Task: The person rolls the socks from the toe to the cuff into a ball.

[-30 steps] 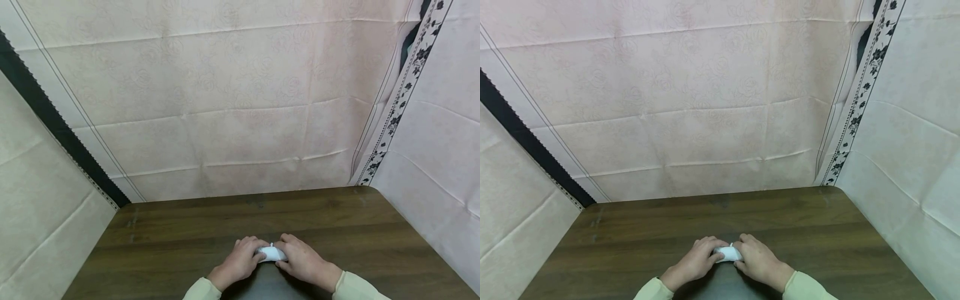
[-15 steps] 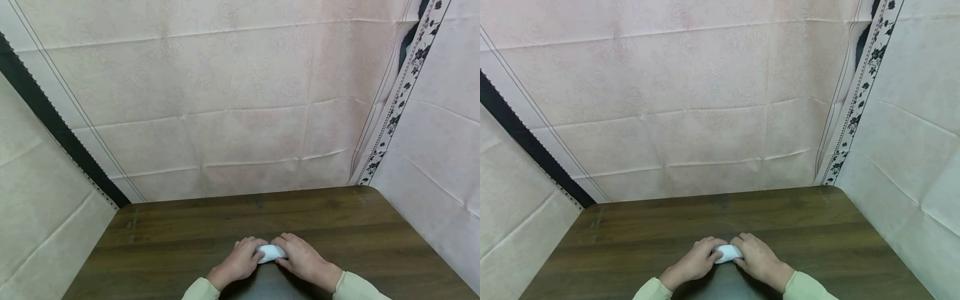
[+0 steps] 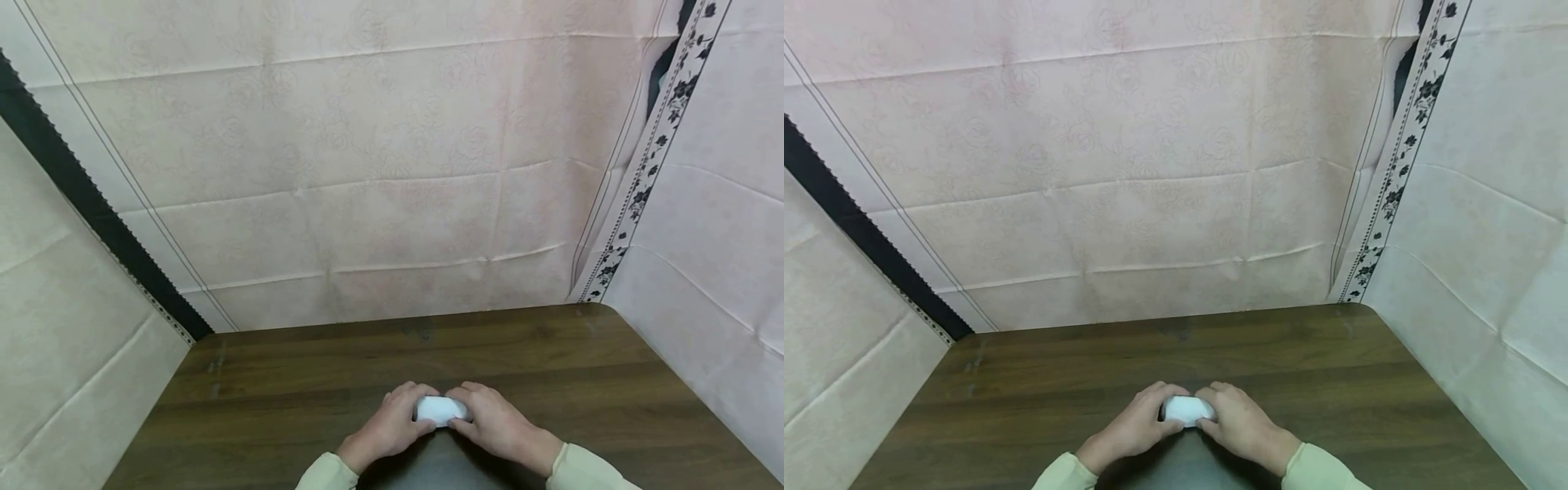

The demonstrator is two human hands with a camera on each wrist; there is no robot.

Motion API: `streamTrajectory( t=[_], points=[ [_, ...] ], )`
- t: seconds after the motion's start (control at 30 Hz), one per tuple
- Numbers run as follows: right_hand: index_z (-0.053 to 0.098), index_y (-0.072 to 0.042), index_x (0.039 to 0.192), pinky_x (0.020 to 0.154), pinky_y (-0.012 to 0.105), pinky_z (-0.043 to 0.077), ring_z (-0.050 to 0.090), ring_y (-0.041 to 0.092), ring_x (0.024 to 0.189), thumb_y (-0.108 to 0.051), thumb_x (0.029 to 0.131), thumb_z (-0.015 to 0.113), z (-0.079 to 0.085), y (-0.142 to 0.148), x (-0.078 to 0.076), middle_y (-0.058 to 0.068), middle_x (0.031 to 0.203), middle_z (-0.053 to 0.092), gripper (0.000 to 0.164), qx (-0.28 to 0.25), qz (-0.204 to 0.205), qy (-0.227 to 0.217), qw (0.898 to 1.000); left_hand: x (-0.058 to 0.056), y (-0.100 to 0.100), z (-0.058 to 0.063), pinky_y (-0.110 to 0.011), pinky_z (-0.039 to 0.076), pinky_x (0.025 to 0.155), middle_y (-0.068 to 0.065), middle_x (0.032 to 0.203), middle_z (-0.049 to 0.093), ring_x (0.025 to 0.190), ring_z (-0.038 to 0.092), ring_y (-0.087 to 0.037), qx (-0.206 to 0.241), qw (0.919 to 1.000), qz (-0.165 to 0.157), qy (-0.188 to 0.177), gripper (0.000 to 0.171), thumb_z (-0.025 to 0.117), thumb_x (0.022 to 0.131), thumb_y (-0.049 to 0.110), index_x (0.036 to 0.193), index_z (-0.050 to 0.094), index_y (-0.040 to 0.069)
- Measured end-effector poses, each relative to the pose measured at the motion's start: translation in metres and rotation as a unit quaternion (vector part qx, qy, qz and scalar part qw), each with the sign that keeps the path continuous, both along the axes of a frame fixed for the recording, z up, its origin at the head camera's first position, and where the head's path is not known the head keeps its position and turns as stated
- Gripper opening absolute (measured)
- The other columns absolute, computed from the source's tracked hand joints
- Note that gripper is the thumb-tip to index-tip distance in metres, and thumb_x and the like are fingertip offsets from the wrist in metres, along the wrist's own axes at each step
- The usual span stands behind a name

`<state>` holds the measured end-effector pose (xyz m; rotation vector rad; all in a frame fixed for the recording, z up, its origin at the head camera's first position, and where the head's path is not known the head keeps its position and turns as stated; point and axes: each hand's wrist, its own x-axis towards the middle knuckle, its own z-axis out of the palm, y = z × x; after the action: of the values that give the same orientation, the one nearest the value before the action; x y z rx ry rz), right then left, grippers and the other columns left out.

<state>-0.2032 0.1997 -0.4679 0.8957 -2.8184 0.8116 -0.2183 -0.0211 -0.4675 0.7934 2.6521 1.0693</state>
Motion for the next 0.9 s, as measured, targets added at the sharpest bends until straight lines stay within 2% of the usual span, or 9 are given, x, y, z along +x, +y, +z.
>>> streamTrajectory(
  t=[0.23,0.37,0.6,0.9],
  points=[
    [0.072,-0.014,0.111,0.07,0.028,0.05,0.059,0.005,0.086,-0.022,0.089,0.078,0.001,0.002,0.0,-0.007,0.104,0.067,0.024,-0.056,-0.007,-0.071,0.996,-0.004,-0.007,-0.002,-0.029,0.048,0.078,0.007,0.113,0.06,0.094,0.054,-0.009,0.068,0.9967,-0.021,-0.04,0.035,0.075,0.092,0.018,0.125,0.064,0.02],
    [0.072,-0.016,0.109,0.068,0.027,0.049,0.059,0.004,0.083,-0.029,0.09,0.078,0.0,0.002,-0.001,-0.008,0.102,0.068,0.024,-0.067,-0.012,-0.097,0.993,-0.006,-0.01,-0.001,-0.029,0.048,0.077,0.006,0.116,0.062,0.094,0.055,-0.009,0.086,0.9941,-0.036,-0.055,0.031,0.074,0.093,0.02,0.123,0.065,0.021],
    [0.069,-0.017,0.111,0.068,0.027,0.05,0.06,0.005,0.082,-0.028,0.09,0.077,-0.001,0.003,0.001,-0.007,0.103,0.067,0.025,-0.099,-0.015,-0.099,0.99,-0.008,-0.012,-0.002,-0.028,0.048,0.077,0.006,0.114,0.064,0.093,0.057,-0.01,0.1,0.9917,-0.042,-0.07,0.029,0.072,0.095,0.019,0.123,0.066,0.021],
    [0.065,-0.025,0.119,0.074,0.029,0.05,0.06,0.009,0.09,-0.033,0.085,0.082,-0.002,0.003,0.004,-0.008,0.113,0.067,0.038,-0.144,-0.021,-0.071,0.987,-0.01,-0.014,-0.002,-0.025,0.049,0.076,0.0,0.113,0.066,0.088,0.058,-0.008,0.152,0.9847,-0.04,-0.075,0.033,0.07,0.096,0.017,0.128,0.065,0.009]
  ],
)
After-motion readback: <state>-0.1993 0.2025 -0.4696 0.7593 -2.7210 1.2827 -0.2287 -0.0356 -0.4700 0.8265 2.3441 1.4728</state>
